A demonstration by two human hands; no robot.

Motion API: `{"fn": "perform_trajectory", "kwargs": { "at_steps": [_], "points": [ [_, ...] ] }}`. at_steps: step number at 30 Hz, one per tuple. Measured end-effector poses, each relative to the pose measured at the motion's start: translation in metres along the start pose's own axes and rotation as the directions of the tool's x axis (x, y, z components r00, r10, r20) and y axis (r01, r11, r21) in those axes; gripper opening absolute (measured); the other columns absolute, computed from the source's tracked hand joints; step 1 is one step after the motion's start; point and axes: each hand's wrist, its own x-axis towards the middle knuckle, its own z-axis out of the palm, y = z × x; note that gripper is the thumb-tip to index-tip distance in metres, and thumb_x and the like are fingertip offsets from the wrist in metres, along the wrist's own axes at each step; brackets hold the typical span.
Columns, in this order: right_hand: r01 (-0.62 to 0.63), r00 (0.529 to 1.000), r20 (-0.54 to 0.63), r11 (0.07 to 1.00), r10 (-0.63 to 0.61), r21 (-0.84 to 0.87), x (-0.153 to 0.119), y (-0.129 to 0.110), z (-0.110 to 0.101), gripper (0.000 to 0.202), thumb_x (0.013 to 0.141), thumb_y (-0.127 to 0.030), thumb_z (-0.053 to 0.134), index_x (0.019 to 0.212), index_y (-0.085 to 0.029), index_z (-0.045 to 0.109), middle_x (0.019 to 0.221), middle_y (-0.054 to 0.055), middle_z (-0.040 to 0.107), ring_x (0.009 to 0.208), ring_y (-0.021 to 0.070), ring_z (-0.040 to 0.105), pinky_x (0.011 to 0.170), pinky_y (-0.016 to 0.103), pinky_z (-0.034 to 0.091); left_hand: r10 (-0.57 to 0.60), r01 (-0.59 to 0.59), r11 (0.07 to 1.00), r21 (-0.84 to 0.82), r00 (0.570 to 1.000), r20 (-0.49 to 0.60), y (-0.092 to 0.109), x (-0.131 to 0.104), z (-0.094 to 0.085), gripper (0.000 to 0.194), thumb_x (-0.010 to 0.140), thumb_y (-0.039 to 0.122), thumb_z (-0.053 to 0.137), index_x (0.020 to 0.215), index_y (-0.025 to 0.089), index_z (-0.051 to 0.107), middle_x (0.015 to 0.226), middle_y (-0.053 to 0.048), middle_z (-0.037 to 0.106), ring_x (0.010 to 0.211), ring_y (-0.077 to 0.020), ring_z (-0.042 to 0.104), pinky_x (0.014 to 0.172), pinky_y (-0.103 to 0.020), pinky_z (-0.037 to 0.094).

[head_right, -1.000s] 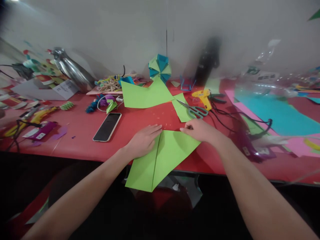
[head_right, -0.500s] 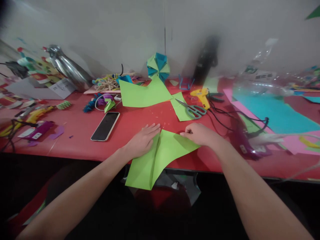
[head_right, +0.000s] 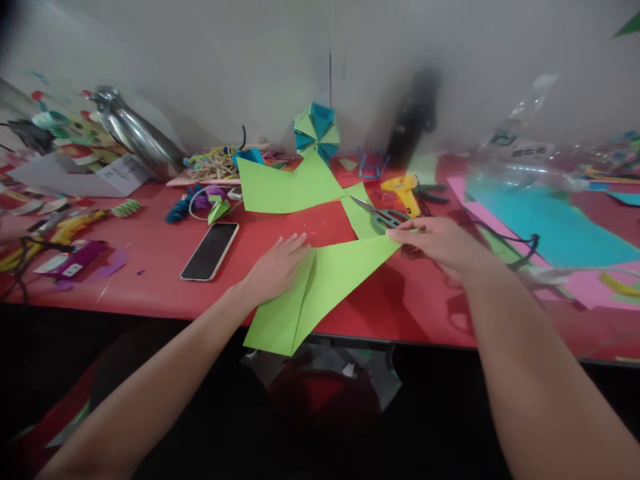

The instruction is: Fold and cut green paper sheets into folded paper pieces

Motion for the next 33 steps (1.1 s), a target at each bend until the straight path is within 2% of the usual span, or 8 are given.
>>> {"fn": "perform_trajectory", "kwargs": {
  "at_steps": [2,4,8,12,16,21,26,33],
  "points": [
    [-0.064,0.998,0.012,0.959,0.063,0.277,0.001,-0.002,0.011,0.025,0.071,-0.03,0.088,0.09,-0.018,0.077,0.093,0.008,0.076,0.075,0.0144,0.068,0.066,0.022,0.059,-0.045,0.045,0.999,0.003,0.999,-0.012,-0.003,0.002,0.001,0.054,0.097,0.012,0.033,0.15,0.009,0.045,0.165,-0.015,0.033,0.153,-0.029,0.03,0.126,-0.05,0.024],
    [-0.081,0.996,0.014,0.911,0.083,0.405,0.001,-0.004,0.023,0.016,0.075,-0.025,0.084,0.086,-0.016,0.077,0.095,0.009,0.076,0.079,0.0151,0.069,0.068,0.021,0.061,-0.074,0.074,0.997,-0.002,0.996,-0.041,-0.004,0.003,0.0,0.052,0.098,0.012,0.033,0.148,0.007,0.048,0.162,-0.016,0.038,0.152,-0.028,0.033,0.127,-0.048,0.025],
    [-0.101,0.995,0.041,0.891,0.093,0.443,0.0,-0.005,0.04,0.005,0.078,-0.018,0.08,0.081,-0.015,0.077,0.093,0.008,0.077,0.085,0.0172,0.07,0.073,0.023,0.064,-0.067,0.062,0.996,-0.06,0.994,-0.087,0.004,-0.002,-0.01,0.047,0.1,0.016,0.032,0.141,0.01,0.056,0.159,-0.013,0.044,0.149,-0.0253,0.04,0.127,-0.045,0.027],
    [-0.138,0.99,0.048,0.888,0.13,0.44,-0.004,-0.001,0.047,0.007,0.079,-0.01,0.076,0.084,-0.015,0.077,0.091,0.008,0.079,0.085,0.0178,0.073,0.077,0.024,0.065,-0.004,0.001,0.994,-0.105,1.0,-0.031,0.009,-0.011,-0.014,0.048,0.105,0.028,0.03,0.146,0.013,0.052,0.16,-0.011,0.044,0.15,-0.0245,0.039,0.125,-0.045,0.03],
    [-0.213,0.977,0.084,0.907,0.196,0.363,-0.007,0.007,0.052,0.005,0.084,-0.012,0.073,0.083,-0.014,0.078,0.087,0.01,0.079,0.074,0.0165,0.073,0.066,0.023,0.064,-0.049,0.049,0.994,-0.098,0.999,0.005,0.007,-0.009,-0.004,0.054,0.106,0.033,0.026,0.155,0.013,0.038,0.165,-0.012,0.033,0.154,-0.0269,0.03,0.126,-0.05,0.027],
    [-0.23,0.973,0.07,0.954,0.22,0.191,-0.001,0.021,0.056,0.006,0.085,-0.02,0.075,0.085,-0.015,0.077,0.077,0.008,0.076,0.057,0.0114,0.066,0.055,0.02,0.06,-0.096,0.097,0.992,-0.079,0.995,0.01,0.001,0.004,0.005,0.057,0.106,0.036,0.025,0.158,0.013,0.033,0.167,-0.013,0.028,0.155,-0.0282,0.024,0.127,-0.05,0.023],
    [-0.035,0.998,-0.053,0.999,0.036,0.015,-0.001,0.028,0.053,0.025,0.074,-0.029,0.084,0.094,-0.018,0.075,0.073,0.002,0.071,0.061,0.0126,0.065,0.055,0.022,0.056,-0.105,0.107,0.992,-0.066,0.994,0.035,-0.001,0.006,0.006,0.06,0.106,0.04,0.022,0.16,0.014,0.028,0.169,-0.01,0.022,0.157,-0.0268,0.019,0.128,-0.051,0.017],
    [0.087,0.988,-0.097,0.955,-0.119,-0.282,-0.005,0.036,0.043,0.032,0.076,-0.044,0.078,0.095,-0.018,0.075,0.083,0.005,0.073,0.061,0.0156,0.064,0.055,0.027,0.052,-0.12,0.123,0.988,-0.093,0.992,0.038,0.0,0.006,0.006,0.059,0.106,0.039,0.023,0.16,0.017,0.028,0.169,-0.009,0.02,0.157,-0.026,0.018,0.128,-0.052,0.017]
  ]
}}
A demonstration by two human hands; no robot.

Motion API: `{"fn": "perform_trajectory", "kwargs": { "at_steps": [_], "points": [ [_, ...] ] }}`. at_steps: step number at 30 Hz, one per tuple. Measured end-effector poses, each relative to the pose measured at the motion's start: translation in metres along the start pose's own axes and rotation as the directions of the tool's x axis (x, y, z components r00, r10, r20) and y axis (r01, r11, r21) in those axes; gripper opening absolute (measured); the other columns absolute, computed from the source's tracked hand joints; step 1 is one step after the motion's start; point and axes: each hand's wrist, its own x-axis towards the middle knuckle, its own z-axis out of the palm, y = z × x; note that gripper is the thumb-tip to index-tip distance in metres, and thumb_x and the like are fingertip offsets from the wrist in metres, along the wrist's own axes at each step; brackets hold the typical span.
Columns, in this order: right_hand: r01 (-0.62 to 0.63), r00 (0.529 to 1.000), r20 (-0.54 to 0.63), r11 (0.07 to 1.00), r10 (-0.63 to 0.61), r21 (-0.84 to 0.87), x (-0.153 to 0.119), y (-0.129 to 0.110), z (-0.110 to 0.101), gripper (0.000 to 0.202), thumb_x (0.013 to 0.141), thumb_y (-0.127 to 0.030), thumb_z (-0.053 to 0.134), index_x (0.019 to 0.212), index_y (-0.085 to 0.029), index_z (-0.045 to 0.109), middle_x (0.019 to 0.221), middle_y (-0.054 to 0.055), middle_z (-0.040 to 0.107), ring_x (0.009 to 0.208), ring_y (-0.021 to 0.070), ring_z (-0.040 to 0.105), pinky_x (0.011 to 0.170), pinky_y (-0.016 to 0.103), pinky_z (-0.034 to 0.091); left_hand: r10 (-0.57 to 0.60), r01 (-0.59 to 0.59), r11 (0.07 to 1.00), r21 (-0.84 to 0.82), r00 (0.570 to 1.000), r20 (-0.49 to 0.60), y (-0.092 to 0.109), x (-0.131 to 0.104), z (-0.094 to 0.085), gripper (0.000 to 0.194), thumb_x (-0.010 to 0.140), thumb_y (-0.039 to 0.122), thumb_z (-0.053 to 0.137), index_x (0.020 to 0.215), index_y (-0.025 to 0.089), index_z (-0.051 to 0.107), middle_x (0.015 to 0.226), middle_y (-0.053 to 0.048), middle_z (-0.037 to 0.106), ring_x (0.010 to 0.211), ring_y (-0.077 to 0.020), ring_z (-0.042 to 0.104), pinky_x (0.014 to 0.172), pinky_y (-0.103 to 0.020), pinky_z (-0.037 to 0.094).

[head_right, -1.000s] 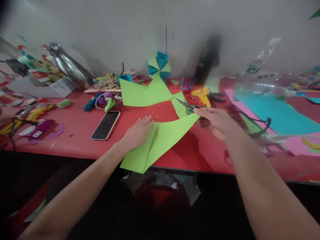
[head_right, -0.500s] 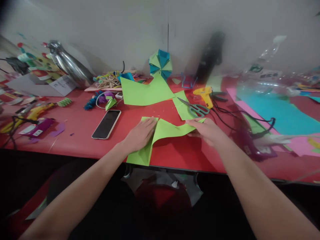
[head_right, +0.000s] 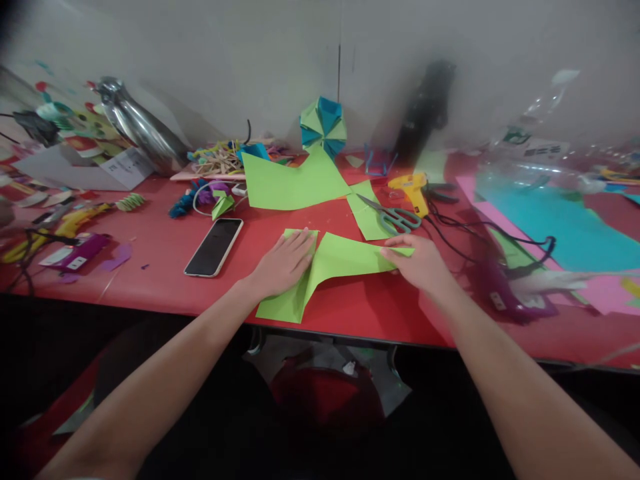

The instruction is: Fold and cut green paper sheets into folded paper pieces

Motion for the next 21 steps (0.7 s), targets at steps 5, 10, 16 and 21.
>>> {"fn": "perform_trajectory", "kwargs": {
  "at_steps": [5,10,16,21],
  "points": [
    [-0.05,0.997,-0.04,0.978,0.059,0.201,0.001,0.006,0.001,0.029,0.073,-0.04,0.084,0.093,-0.02,0.075,0.086,0.004,0.074,0.066,0.0157,0.066,0.059,0.027,0.055,-0.013,0.013,1.0,-0.007,1.0,0.003,0.001,0.0,-0.001,0.059,0.106,0.04,0.022,0.16,0.017,0.028,0.169,-0.008,0.021,0.157,-0.0258,0.018,0.128,-0.052,0.016],
    [-0.302,0.953,0.212,0.72,0.215,0.625,-0.006,-0.011,0.007,0.021,0.082,-0.038,0.078,0.084,-0.019,0.071,0.082,0.007,0.076,0.064,0.0127,0.066,0.063,0.023,0.059,-0.036,0.036,0.999,0.008,0.999,-0.031,0.004,0.002,-0.001,0.058,0.105,0.036,0.027,0.157,0.011,0.034,0.168,-0.014,0.025,0.156,-0.0291,0.021,0.128,-0.053,0.017],
    [-0.338,0.934,0.279,0.806,0.223,0.486,-0.011,-0.023,0.016,0.019,0.086,-0.031,0.075,0.077,-0.015,0.071,0.078,0.008,0.074,0.061,0.0108,0.065,0.055,0.018,0.054,-0.066,0.051,0.996,-0.074,0.975,-0.214,0.008,0.001,-0.011,0.045,0.1,0.02,0.033,0.137,0.011,0.057,0.157,-0.013,0.048,0.146,-0.0235,0.044,0.125,-0.042,0.032],
    [-0.314,0.94,0.28,0.817,0.195,0.483,-0.008,-0.024,0.022,0.017,0.087,-0.029,0.074,0.077,-0.016,0.071,0.077,0.007,0.074,0.06,0.0097,0.063,0.053,0.017,0.052,-0.015,0.009,0.998,-0.068,0.996,-0.092,0.005,-0.008,-0.012,0.047,0.103,0.029,0.034,0.142,0.011,0.053,0.158,-0.014,0.046,0.149,-0.0265,0.04,0.125,-0.047,0.029]
  ]
}}
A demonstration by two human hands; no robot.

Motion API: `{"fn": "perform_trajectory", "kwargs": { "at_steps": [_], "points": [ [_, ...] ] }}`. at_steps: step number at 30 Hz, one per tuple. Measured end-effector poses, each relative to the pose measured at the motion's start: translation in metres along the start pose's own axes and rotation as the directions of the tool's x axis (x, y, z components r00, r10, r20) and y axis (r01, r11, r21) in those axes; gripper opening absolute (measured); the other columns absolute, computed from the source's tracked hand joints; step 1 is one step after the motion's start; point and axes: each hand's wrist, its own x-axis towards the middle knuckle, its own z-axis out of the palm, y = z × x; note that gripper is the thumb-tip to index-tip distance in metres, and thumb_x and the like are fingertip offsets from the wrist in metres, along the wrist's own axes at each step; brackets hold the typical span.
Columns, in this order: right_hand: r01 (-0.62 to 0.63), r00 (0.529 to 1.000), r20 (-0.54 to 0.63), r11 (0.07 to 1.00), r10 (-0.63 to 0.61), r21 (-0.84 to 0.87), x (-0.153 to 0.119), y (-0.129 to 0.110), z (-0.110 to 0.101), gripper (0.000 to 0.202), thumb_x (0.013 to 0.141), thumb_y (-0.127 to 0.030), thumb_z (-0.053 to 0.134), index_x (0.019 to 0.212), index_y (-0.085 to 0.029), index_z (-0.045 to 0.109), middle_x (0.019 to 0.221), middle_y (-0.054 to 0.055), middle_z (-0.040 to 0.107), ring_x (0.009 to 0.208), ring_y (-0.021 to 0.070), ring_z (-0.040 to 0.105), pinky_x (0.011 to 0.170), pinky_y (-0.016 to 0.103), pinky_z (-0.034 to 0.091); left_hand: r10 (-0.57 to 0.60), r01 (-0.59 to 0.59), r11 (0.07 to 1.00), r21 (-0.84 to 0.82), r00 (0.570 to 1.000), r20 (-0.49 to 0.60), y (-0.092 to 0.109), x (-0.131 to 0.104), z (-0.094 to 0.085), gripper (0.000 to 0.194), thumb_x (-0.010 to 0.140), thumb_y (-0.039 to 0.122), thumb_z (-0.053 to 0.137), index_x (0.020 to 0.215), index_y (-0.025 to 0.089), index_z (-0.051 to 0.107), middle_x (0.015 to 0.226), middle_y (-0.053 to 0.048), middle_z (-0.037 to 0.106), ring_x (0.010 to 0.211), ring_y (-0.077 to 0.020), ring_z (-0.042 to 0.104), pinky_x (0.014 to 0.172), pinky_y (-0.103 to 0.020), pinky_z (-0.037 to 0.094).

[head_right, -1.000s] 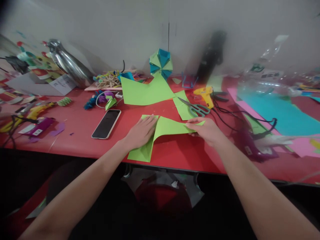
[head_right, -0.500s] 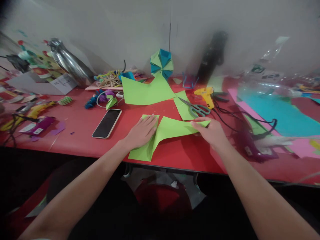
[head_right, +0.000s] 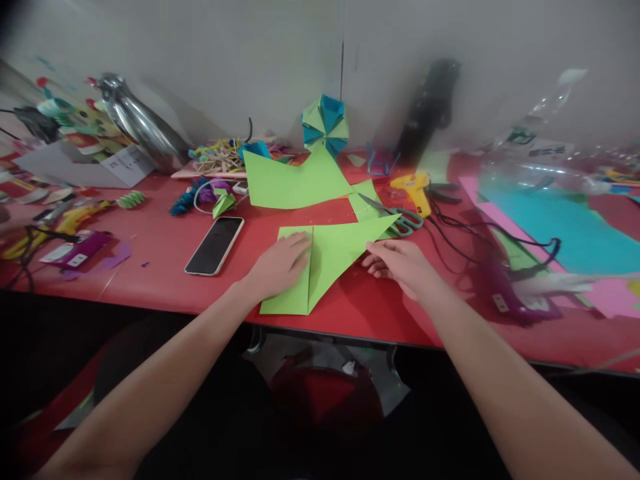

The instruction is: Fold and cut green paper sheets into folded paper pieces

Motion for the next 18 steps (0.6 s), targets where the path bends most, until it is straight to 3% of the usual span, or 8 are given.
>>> {"fn": "perform_trajectory", "kwargs": {
  "at_steps": [8,14,18],
  "points": [
    [0.032,0.999,0.04,0.991,-0.027,-0.127,0.012,0.003,0.007,0.022,0.085,-0.031,0.075,0.071,-0.015,0.069,0.067,0.007,0.073,0.052,0.0097,0.061,0.047,0.019,0.049,0.014,-0.017,0.999,0.034,0.997,0.076,0.0,-0.003,0.009,0.056,0.106,0.034,0.025,0.154,0.01,0.038,0.166,-0.014,0.029,0.156,-0.0259,0.024,0.128,-0.049,0.02],
    [0.068,0.997,0.048,0.968,-0.058,-0.243,0.006,0.011,0.005,0.02,0.083,-0.025,0.075,0.067,-0.016,0.067,0.06,0.008,0.072,0.047,0.0135,0.065,0.045,0.022,0.052,0.003,-0.007,0.999,0.052,0.997,0.071,0.001,-0.003,0.011,0.057,0.106,0.037,0.023,0.156,0.013,0.035,0.167,-0.012,0.027,0.156,-0.0262,0.022,0.128,-0.05,0.019],
    [0.078,0.997,0.026,0.963,-0.074,-0.257,0.002,0.014,0.002,0.022,0.084,-0.03,0.075,0.068,-0.016,0.067,0.062,0.008,0.073,0.048,0.0135,0.065,0.046,0.023,0.054,-0.001,-0.002,0.999,0.037,0.998,0.062,0.0,-0.004,0.013,0.056,0.106,0.038,0.021,0.156,0.016,0.036,0.167,-0.01,0.028,0.156,-0.0255,0.022,0.128,-0.049,0.019]
  ]
}}
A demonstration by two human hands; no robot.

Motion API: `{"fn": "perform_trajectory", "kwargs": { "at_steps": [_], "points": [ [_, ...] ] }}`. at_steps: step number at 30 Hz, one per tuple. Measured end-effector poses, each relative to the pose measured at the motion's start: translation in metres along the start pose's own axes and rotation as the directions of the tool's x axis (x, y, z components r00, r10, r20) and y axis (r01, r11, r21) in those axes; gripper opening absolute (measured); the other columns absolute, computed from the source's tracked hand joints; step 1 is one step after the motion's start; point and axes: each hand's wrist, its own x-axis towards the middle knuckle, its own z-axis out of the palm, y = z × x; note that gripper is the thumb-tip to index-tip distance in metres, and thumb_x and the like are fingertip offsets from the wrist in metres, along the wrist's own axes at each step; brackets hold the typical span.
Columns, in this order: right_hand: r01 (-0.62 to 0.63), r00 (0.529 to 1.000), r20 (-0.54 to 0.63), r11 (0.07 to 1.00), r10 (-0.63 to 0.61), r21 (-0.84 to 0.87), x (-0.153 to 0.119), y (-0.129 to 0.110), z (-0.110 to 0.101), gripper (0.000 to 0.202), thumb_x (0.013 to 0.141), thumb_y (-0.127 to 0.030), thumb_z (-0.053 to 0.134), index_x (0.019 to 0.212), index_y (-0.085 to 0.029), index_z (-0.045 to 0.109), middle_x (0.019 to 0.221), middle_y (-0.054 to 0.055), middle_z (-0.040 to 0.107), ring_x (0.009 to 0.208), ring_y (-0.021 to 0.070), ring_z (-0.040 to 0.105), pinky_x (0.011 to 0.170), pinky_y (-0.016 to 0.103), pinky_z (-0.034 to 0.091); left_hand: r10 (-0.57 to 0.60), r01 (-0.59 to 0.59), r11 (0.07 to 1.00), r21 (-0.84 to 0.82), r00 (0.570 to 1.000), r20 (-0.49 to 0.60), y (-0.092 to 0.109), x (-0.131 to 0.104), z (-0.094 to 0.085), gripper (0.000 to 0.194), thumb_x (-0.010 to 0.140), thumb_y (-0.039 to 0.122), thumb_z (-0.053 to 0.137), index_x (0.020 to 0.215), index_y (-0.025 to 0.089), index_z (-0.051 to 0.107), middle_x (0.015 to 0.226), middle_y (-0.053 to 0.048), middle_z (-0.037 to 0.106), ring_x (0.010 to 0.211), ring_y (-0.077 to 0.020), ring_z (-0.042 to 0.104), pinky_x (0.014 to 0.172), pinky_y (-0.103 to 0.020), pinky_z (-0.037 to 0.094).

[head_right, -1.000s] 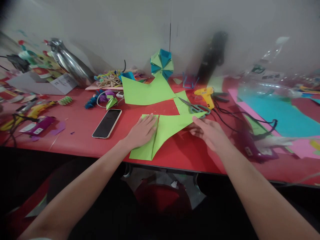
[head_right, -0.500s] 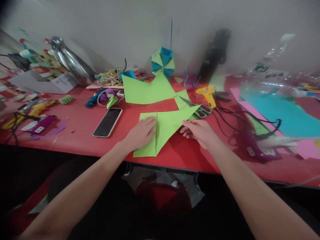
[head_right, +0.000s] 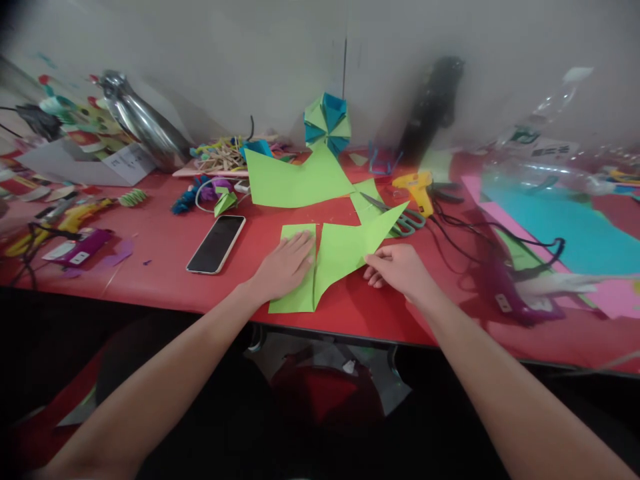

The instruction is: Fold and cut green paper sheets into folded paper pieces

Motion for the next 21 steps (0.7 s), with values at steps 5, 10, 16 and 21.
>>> {"fn": "perform_trajectory", "kwargs": {
  "at_steps": [5,10,16,21],
  "points": [
    [-0.025,1.0,0.019,0.996,0.023,0.086,-0.001,-0.004,0.002,0.033,0.081,-0.046,0.079,0.074,-0.015,0.07,0.07,0.01,0.075,0.052,0.0125,0.066,0.05,0.022,0.056,0.006,-0.006,1.0,-0.018,1.0,0.001,-0.001,0.001,0.0,0.056,0.106,0.037,0.023,0.156,0.015,0.036,0.167,-0.011,0.029,0.156,-0.0257,0.022,0.128,-0.05,0.019],
    [-0.054,0.997,0.063,0.992,0.046,0.116,0.002,-0.012,0.012,0.028,0.083,-0.04,0.079,0.074,-0.015,0.071,0.07,0.009,0.074,0.051,0.0104,0.064,0.049,0.019,0.054,0.01,-0.014,0.999,-0.039,0.994,-0.111,-0.001,0.006,-0.002,0.052,0.106,0.033,0.024,0.148,0.013,0.047,0.164,-0.011,0.036,0.154,-0.0238,0.03,0.127,-0.045,0.023],
    [-0.094,0.993,0.087,0.983,0.081,0.157,0.005,-0.016,0.019,0.026,0.085,-0.036,0.077,0.072,-0.015,0.07,0.069,0.008,0.073,0.052,0.0089,0.063,0.047,0.017,0.053,0.003,-0.001,1.0,0.016,0.983,-0.183,0.003,0.001,-0.01,0.043,0.104,0.026,0.029,0.124,0.014,0.066,0.141,-0.012,0.062,0.133,-0.0252,0.056,0.115,-0.041,0.043],
    [-0.108,0.989,0.117,0.98,0.089,0.167,0.007,-0.022,0.031,0.024,0.086,-0.034,0.076,0.073,-0.016,0.069,0.069,0.007,0.074,0.051,0.0087,0.063,0.047,0.017,0.053,0.042,-0.04,0.998,0.047,0.998,-0.044,0.006,-0.015,-0.016,0.046,0.104,0.03,0.033,0.142,0.013,0.054,0.156,-0.014,0.048,0.145,-0.029,0.044,0.121,-0.048,0.035]
  ]
}}
